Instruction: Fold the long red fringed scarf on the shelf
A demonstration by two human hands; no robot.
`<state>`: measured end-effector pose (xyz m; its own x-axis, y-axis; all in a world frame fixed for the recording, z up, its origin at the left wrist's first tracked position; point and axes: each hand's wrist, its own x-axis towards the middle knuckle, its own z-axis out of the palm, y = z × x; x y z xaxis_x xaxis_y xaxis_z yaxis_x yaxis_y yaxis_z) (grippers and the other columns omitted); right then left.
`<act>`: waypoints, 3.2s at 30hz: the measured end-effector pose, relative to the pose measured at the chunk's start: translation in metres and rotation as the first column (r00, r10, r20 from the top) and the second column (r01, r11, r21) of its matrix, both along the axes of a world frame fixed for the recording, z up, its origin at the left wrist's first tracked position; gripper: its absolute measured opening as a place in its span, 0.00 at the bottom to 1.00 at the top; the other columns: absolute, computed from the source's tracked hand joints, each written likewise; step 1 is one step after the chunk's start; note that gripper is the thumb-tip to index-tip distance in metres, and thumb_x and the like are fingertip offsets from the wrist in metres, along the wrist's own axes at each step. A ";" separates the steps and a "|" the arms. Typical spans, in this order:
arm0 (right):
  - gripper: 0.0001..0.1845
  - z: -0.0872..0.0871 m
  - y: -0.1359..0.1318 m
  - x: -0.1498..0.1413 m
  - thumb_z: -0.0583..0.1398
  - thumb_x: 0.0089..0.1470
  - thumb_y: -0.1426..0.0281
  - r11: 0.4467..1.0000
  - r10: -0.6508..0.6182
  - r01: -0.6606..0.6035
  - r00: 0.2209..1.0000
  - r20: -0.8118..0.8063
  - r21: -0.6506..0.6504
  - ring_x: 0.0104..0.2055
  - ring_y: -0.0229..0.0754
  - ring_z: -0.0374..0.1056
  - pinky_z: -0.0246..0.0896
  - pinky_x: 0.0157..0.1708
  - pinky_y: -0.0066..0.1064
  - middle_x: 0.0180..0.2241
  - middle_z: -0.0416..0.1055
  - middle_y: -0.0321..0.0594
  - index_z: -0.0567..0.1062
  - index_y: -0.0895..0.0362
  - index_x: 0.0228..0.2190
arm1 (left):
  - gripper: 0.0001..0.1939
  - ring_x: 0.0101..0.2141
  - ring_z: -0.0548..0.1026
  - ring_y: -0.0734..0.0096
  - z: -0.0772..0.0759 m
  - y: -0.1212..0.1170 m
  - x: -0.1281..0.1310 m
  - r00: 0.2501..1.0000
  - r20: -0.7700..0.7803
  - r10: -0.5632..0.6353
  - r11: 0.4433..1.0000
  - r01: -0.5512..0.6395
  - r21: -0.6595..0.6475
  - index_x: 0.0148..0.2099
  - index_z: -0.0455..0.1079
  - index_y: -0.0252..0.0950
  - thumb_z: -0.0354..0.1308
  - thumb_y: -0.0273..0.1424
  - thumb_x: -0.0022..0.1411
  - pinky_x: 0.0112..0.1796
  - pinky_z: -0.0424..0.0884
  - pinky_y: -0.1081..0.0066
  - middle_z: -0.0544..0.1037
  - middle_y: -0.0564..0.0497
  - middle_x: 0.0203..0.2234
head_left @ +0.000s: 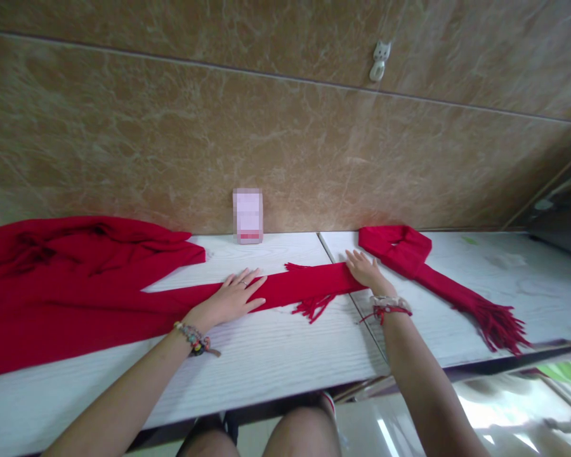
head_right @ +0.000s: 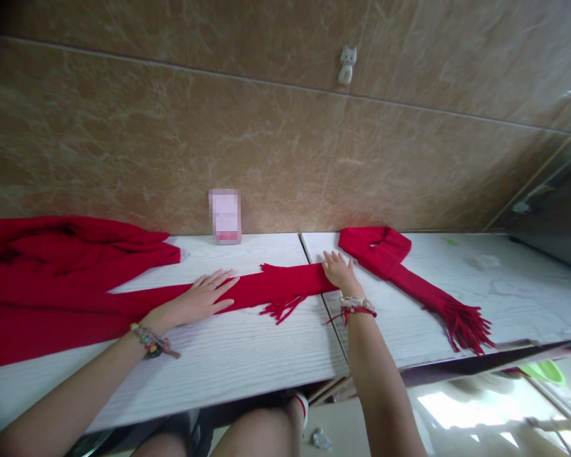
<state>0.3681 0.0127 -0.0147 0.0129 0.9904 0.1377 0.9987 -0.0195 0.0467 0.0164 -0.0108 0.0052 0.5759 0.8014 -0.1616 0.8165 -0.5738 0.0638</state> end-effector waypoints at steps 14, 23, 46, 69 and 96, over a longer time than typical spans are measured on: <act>0.25 0.003 -0.007 -0.094 0.40 0.61 0.62 0.812 0.577 -0.578 0.816 -0.032 -0.080 0.60 0.51 0.46 0.47 0.52 0.55 0.60 0.50 0.45 0.51 0.52 0.58 | 0.30 0.61 0.40 0.60 -0.001 0.001 -0.002 1.000 0.025 0.003 1.000 -0.003 0.003 0.63 0.44 0.41 0.39 0.47 0.62 0.55 0.42 0.55 0.43 0.46 0.62; 0.25 -0.002 0.009 -0.038 0.42 0.60 0.62 0.860 0.494 -0.497 0.868 -0.056 -0.115 0.60 0.48 0.47 0.48 0.52 0.54 0.59 0.52 0.42 0.50 0.47 0.58 | 0.31 0.61 0.38 0.58 0.005 0.001 -0.007 0.997 -0.004 0.072 0.996 -0.072 -0.050 0.64 0.43 0.41 0.40 0.47 0.62 0.56 0.41 0.54 0.40 0.46 0.63; 0.29 0.015 -0.021 -0.123 0.46 0.58 0.54 0.619 0.754 -0.781 0.620 -0.215 -0.083 0.62 0.49 0.43 0.37 0.57 0.54 0.60 0.49 0.45 0.54 0.53 0.57 | 0.10 0.40 0.72 0.65 0.045 -0.034 -0.139 0.950 -0.288 -0.120 0.964 0.181 0.195 0.36 0.69 0.36 0.49 0.21 0.57 0.46 0.63 0.64 0.75 0.49 0.36; 0.18 0.015 -0.025 -0.134 0.52 0.57 0.70 0.473 0.880 -0.869 0.458 -0.124 0.146 0.55 0.45 0.58 0.53 0.54 0.43 0.50 0.67 0.46 0.68 0.59 0.49 | 0.22 0.56 0.57 0.68 0.017 -0.004 -0.052 0.959 0.109 -0.262 0.963 0.252 0.096 0.57 0.58 0.36 0.48 0.37 0.62 0.55 0.52 0.70 0.57 0.45 0.58; 0.17 0.004 -0.033 -0.183 0.48 0.55 0.78 0.407 0.901 -0.868 0.432 0.029 0.286 0.48 0.46 0.66 0.65 0.46 0.38 0.44 0.71 0.52 0.72 0.65 0.43 | 0.35 0.59 0.49 0.70 0.011 -0.018 -0.074 0.964 -0.026 -0.263 0.959 0.264 0.101 0.60 0.51 0.34 0.40 0.15 0.49 0.57 0.49 0.69 0.53 0.49 0.60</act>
<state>0.1851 -0.0199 -0.0105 -0.8197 0.3938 0.4159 0.4600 0.8853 0.0684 -0.0580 -0.0286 0.0166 0.7674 0.6341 -0.0945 0.6358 -0.7717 -0.0154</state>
